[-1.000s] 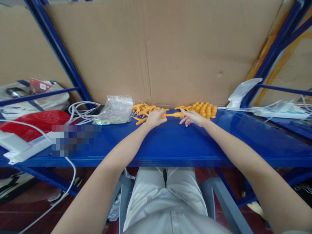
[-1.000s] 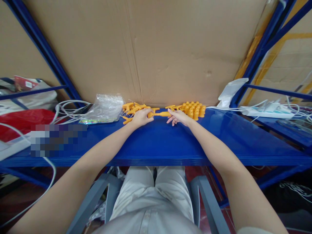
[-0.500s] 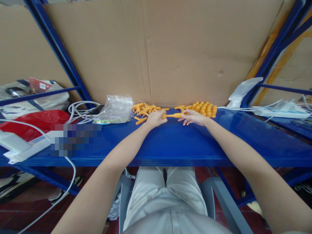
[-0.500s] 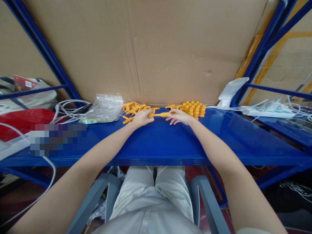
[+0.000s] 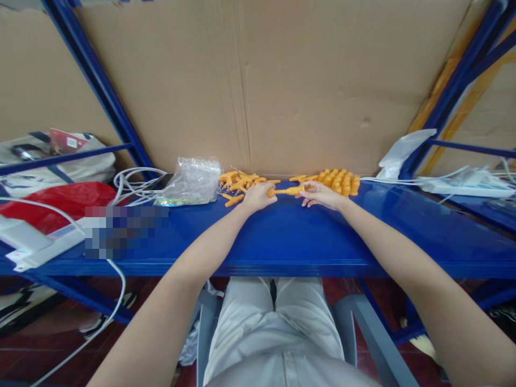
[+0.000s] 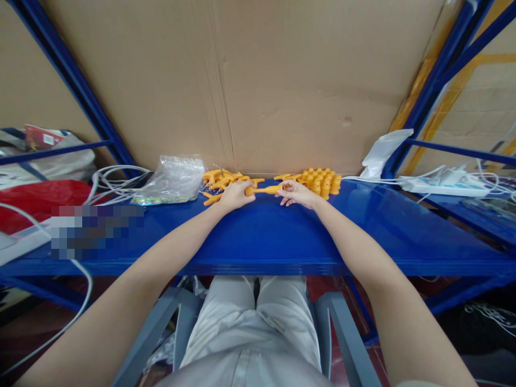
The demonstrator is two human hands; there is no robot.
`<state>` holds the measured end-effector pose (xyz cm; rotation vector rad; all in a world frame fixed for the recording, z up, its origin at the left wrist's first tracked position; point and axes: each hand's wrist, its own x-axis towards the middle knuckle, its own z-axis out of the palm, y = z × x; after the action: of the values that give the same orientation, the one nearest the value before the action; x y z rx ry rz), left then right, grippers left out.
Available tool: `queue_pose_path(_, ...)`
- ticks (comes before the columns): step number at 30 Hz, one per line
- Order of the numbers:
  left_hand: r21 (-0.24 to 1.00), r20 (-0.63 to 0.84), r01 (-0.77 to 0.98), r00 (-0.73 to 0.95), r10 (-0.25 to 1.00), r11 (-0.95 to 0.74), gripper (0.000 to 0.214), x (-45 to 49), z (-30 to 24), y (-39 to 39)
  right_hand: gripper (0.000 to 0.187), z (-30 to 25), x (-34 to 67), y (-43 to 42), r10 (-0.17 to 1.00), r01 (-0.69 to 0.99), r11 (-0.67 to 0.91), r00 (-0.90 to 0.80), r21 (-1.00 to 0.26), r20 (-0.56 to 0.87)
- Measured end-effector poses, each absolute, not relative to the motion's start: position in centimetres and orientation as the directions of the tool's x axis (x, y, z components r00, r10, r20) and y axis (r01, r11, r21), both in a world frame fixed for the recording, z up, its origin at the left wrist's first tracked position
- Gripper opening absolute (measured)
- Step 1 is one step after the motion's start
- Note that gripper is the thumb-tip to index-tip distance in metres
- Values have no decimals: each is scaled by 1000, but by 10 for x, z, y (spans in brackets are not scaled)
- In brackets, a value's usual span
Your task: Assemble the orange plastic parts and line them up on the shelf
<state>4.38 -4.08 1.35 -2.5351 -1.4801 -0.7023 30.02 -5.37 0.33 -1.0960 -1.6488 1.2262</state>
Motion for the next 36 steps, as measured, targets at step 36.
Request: queue_pose_path(36,88,469,851,424,775,-518,41,41,19,-48,55,11,286,-59,954,362,244,-255,-900,156)
